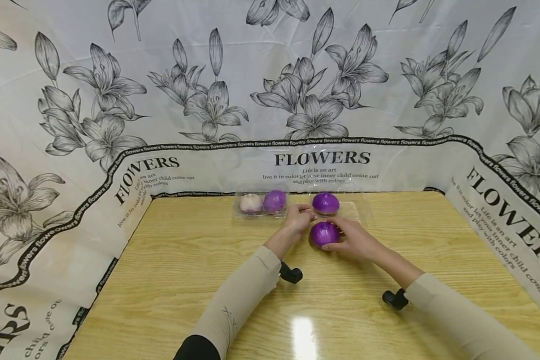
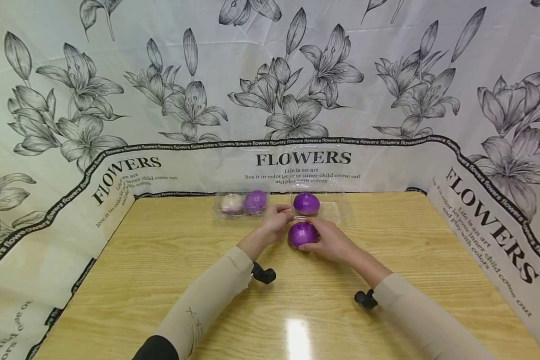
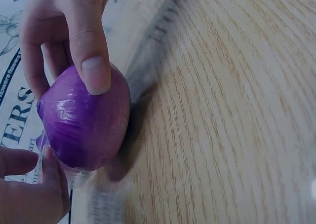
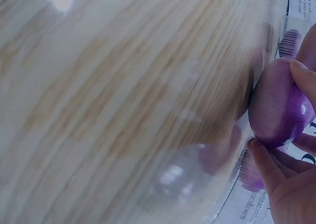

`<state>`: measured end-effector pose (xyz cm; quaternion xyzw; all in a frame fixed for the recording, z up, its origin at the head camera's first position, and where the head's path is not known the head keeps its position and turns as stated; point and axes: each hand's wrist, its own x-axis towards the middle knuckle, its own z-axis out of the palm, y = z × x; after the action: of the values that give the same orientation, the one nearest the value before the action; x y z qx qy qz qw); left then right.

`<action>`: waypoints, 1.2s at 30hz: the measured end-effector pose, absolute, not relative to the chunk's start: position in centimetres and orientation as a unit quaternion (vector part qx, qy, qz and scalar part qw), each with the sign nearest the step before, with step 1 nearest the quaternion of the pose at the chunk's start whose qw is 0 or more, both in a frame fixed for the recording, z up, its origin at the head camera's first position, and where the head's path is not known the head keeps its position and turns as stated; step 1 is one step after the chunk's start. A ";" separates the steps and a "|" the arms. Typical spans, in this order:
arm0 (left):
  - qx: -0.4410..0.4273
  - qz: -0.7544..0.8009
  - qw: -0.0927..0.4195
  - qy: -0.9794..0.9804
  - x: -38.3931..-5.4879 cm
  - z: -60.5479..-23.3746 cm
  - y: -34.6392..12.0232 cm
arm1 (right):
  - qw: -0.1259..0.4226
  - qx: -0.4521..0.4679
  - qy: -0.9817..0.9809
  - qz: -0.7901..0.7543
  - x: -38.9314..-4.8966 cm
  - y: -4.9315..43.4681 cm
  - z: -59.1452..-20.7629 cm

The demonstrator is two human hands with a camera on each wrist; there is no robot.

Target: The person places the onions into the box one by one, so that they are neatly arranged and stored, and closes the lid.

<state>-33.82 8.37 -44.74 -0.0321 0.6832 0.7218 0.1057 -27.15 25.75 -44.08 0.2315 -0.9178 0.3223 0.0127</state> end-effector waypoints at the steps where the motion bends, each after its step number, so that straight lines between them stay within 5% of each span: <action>1: -0.032 0.721 0.106 0.684 -33.8 -44.7 8.4 | 0.011 0.230 -0.918 0.322 -27.1 25.8 -44.1; 36: -0.020 0.739 0.110 0.664 -33.8 -44.8 8.2 | 0.051 0.212 -0.929 0.301 -26.2 29.8 -39.6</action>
<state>-33.75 8.18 -44.77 -0.0202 0.6640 0.7393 0.1100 -26.23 29.84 -39.60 0.2120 -0.9285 0.3005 0.0506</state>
